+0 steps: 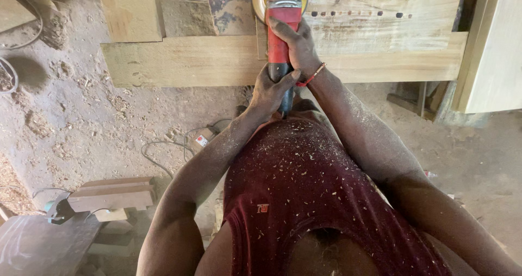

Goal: The person sands the surface and edges of a wooden board using a power sander and wipes the dust away with their hand.

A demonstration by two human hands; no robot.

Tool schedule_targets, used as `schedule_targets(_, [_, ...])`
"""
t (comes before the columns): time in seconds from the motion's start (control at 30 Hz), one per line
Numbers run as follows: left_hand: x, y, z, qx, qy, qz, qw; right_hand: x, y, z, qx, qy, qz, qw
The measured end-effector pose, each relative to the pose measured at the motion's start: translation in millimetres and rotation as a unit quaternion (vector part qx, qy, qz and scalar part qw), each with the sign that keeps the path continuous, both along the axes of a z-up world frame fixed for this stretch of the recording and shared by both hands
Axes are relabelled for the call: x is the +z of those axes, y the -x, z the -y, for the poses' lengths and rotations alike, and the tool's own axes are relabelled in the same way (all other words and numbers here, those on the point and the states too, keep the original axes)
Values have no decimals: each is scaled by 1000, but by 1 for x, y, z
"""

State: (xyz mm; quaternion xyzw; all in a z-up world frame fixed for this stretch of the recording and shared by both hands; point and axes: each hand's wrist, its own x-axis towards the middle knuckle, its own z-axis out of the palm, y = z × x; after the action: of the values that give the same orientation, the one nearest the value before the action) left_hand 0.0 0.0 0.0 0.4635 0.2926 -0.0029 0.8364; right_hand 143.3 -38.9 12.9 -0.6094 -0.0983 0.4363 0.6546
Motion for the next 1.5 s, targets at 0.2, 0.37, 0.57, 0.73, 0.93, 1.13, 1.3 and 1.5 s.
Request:
schedule_targets(0.2, [1,-20,11,-62,-21,5,998,10,-8,26,-64,2,-20,998])
schedule_targets(0.37, [0,-17,11,-66,-56,-1,996,4,-10,31,-43,8,-9,999])
schedule_targets(0.57, [-8,17,5,-22,11,28,999,3,19,10,-25,28,-3,999])
schedule_targets(0.73, [-12,18,11,-84,-55,7,995,11,23,24,-23,19,-2,1000])
schedule_targets(0.93, [-6,23,19,-76,-48,25,996,14,30,36,-24,23,-15,999])
schedule_targets(1.13, [-7,44,19,-70,-49,-6,996,9,47,30,-1,40,0,999])
schedule_targets(1.3, [-4,37,32,-74,-70,-8,995,14,42,40,-9,35,-19,999])
schedule_targets(1.5, [1,35,46,-53,-49,11,997,24,39,50,-1,22,-30,999])
